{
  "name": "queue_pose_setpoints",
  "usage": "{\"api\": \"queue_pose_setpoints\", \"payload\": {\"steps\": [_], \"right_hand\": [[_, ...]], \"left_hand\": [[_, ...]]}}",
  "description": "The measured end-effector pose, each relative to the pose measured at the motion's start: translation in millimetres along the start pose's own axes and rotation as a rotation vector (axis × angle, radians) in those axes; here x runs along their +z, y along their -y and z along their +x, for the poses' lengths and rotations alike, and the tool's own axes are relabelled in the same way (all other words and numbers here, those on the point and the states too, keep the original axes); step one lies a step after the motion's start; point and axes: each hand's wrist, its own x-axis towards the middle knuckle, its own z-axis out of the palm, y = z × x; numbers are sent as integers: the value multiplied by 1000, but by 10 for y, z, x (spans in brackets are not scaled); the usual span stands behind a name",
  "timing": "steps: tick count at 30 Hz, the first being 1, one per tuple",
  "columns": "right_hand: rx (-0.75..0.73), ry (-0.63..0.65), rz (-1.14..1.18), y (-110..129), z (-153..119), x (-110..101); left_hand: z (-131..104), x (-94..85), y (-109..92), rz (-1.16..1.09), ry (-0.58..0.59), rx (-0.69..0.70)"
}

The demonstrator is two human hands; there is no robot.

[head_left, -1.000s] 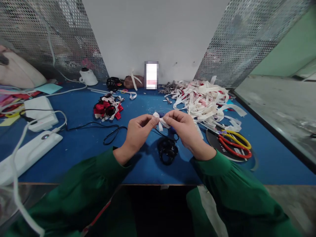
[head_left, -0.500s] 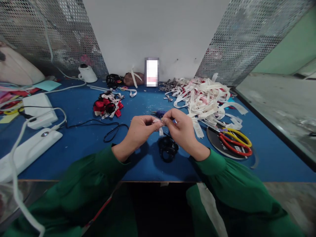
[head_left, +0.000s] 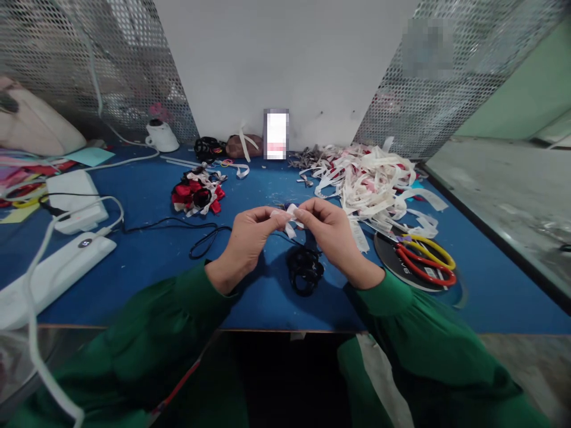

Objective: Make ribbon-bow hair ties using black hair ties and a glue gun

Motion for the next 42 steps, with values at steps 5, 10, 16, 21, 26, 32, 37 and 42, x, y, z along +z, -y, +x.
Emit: {"api": "queue_pose_setpoints", "payload": {"steps": [5,10,16,21,26,32,37,42], "right_hand": [[-184,-41,-189,45,-80,23],[-291,-14,-316,54,-105,34],[-107,-23,-83,69,-67,26],[-72,-88,-14,107,-116,70],[52,-107,227,86,-114,130],[220,-39,482,17,-83,146],[217,6,460,26,-70,113],[61,-82,260,45,-50,71]], "left_hand": [[33,-12,24,-186,-21,-131],[37,-4,18,-257,-24,-175],[-38,4,-12,-23,-36,27],[-97,3,-38,140,-7,172],[-71,20,-5,4,49,85],[-32,0,47,-117,150,-54],[-41,0,21,-77,80,-5],[-51,18,-4,24,21,70]]}}
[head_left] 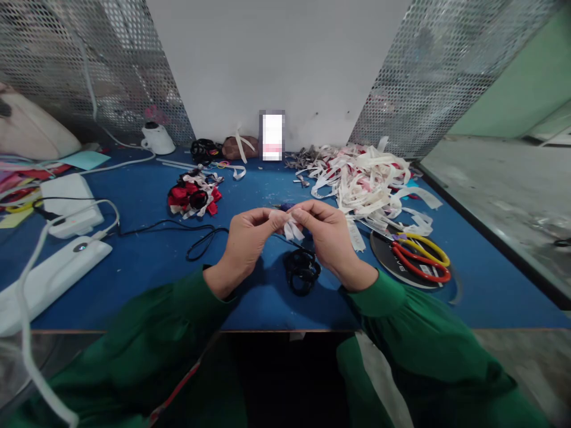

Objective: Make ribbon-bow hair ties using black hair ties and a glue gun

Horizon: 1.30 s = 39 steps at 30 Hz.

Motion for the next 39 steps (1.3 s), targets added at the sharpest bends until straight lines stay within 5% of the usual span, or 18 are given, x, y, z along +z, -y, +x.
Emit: {"api": "queue_pose_setpoints", "payload": {"steps": [16,32,39], "right_hand": [[-3,26,-98,7,-12,-5],[119,225,275,36,-96,3],[152,235,304,-62,-44,9]], "left_hand": [[-18,15,-6,29,-55,38],[-30,-1,-44,-392,293,-287],[21,-44,36,-388,272,-288]]}}
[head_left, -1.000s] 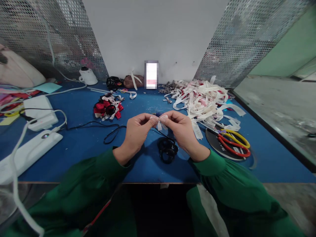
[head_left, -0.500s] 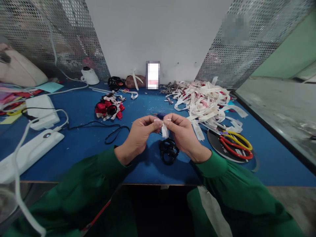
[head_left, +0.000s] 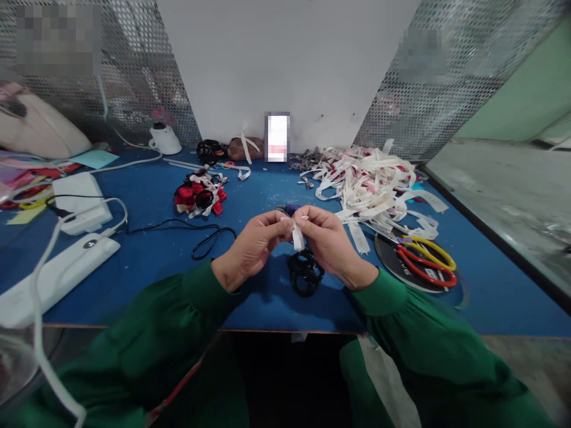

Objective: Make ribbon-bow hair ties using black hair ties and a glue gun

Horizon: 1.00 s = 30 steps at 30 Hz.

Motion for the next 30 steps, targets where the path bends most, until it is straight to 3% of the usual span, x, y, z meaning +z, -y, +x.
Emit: {"api": "queue_pose_setpoints", "payload": {"steps": [5,12,15,22,30], "right_hand": [[64,7,88,33,2,12],[31,-23,34,67,34,-21],[21,-53,-21,56,34,-32],[-49,-98,-119,41,23,-27],[-176,-184,-182,13,34,-27]], "left_hand": [[5,6,39,-56,18,36],[32,29,55,-48,-67,66],[-2,54,-1,22,-109,75],[-42,88,-3,311,-200,279],[-31,89,33,273,-190,209]]}}
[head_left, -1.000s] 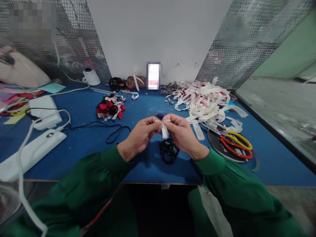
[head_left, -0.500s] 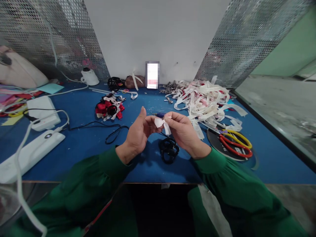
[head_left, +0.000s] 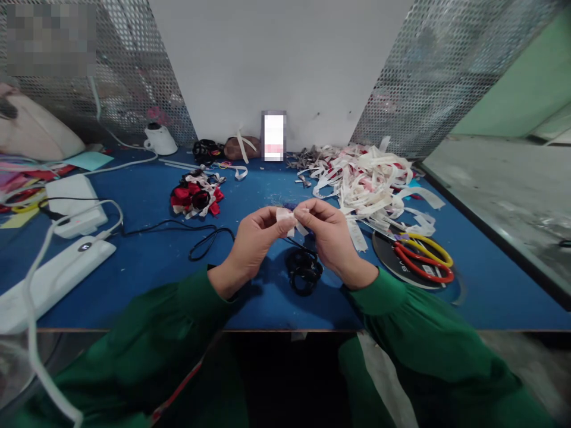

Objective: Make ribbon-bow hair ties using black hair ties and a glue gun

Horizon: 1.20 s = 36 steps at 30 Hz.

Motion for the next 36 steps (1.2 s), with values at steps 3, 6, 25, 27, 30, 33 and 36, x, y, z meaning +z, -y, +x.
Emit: {"api": "queue_pose_setpoints", "payload": {"steps": [3,6,25,27,30,33,36], "right_hand": [[-6,19,-41,16,-12,7],[-9,33,-122,47,-15,5],[-148,-169,-1493,509,-323,-1007],[101,-181,-1799,579,-499,-1420],[405,9,-1887,624,-652,-1926],[361,98,-1841,619,-650,-2170],[269,136,-1861,587,-591,-2200]], "left_hand": [[-6,1,-28,33,-46,15],[-6,-3,-46,48,-35,13],[39,-86,-126,29,-120,-46],[37,-82,-132,27,-127,-60],[25,-62,-133,39,-112,-70],[20,-46,-132,54,-83,-61],[32,-49,-142,72,-62,-64]]}}
